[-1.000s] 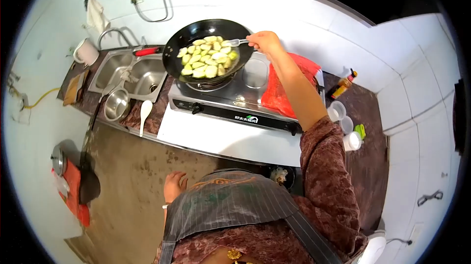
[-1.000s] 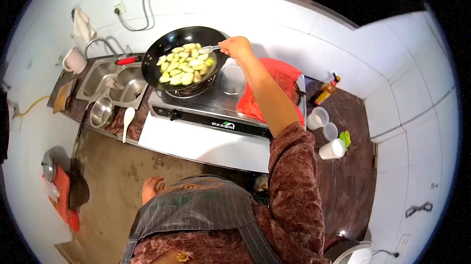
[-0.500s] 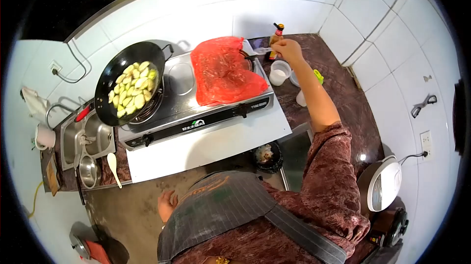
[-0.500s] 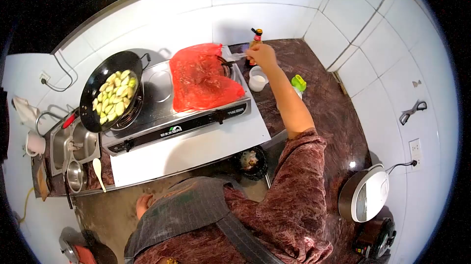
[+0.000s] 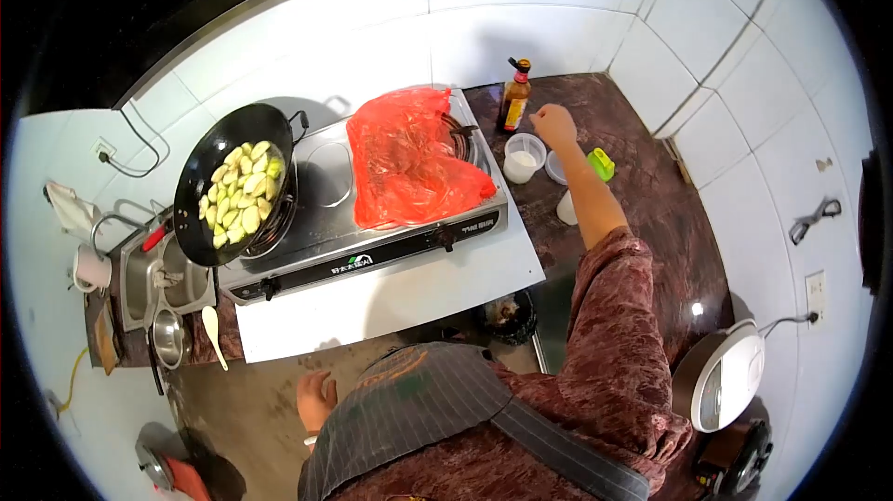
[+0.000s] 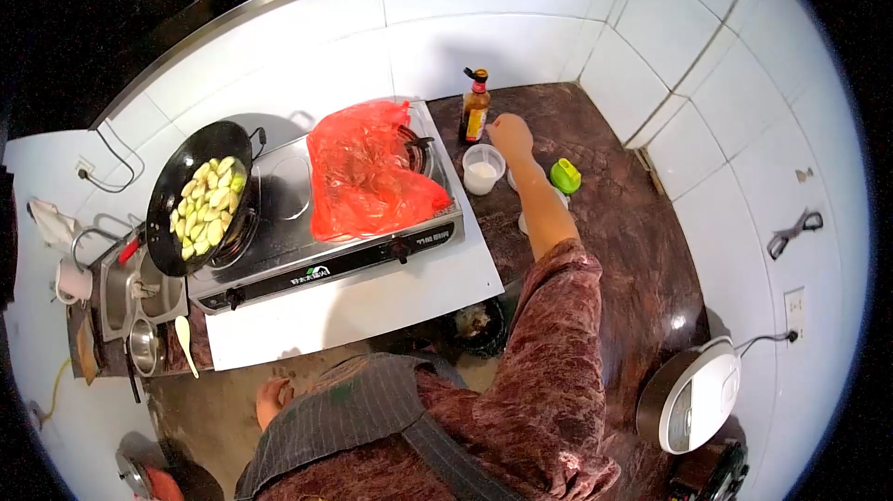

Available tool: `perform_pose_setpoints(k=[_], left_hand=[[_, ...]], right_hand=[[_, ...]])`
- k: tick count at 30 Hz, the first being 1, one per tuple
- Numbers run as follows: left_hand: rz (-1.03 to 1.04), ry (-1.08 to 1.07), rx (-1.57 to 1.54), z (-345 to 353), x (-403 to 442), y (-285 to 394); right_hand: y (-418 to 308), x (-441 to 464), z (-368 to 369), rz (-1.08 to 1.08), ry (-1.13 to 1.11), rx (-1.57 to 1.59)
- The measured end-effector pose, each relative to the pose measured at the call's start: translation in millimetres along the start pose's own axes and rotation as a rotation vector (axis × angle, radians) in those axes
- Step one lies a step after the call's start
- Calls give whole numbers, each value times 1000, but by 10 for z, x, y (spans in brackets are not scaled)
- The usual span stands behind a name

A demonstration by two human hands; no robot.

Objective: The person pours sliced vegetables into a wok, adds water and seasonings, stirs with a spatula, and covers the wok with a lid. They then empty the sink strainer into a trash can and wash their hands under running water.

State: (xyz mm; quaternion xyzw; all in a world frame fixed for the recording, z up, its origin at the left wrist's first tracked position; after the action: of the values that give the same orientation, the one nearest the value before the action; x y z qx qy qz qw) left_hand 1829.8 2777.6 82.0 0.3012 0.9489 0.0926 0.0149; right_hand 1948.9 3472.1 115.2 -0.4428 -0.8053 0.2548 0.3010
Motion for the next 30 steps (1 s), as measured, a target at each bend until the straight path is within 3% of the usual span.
perform_pose_setpoints(k=[6, 8, 9, 11, 12, 13, 19, 30], left_hand=[[-117, 8, -1, 37, -229, 83], [-188, 9, 14, -9, -349, 136], [-194, 31, 5, -51, -354, 182], [-264, 74, -10, -107, -392, 190], [-226, 79, 4, -107, -402, 199], [-179, 83, 14, -101, -410, 230], [-165, 107, -24, -134, -311, 350], [203, 183, -167, -364, 603, 1071]], right_hand=[[-271, 652, -101, -67, 261, 119], [-465, 689, -95, 89, 40, 313], [-511, 754, -57, 44, -13, 304], [-301, 1021, 78, -1, 71, 106], [-376, 987, 36, -83, 141, 73], [-371, 976, 48, -63, 14, 174], [-545, 816, -298, -206, 262, 202], [-2382, -218, -1355, -635, 29, 512]])
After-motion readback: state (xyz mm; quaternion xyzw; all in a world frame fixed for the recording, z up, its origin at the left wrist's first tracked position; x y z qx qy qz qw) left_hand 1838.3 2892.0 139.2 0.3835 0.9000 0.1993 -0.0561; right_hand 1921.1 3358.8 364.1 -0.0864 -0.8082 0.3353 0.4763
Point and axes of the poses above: each hand's wrist, its own x-axis towards the middle knuckle, its own z-axis out of the palm, y = z × x, the point moved 6 cm from there along x, towards the middle knuckle, and after that the axes turned 15 degrees about x, right-handed, at the moved point
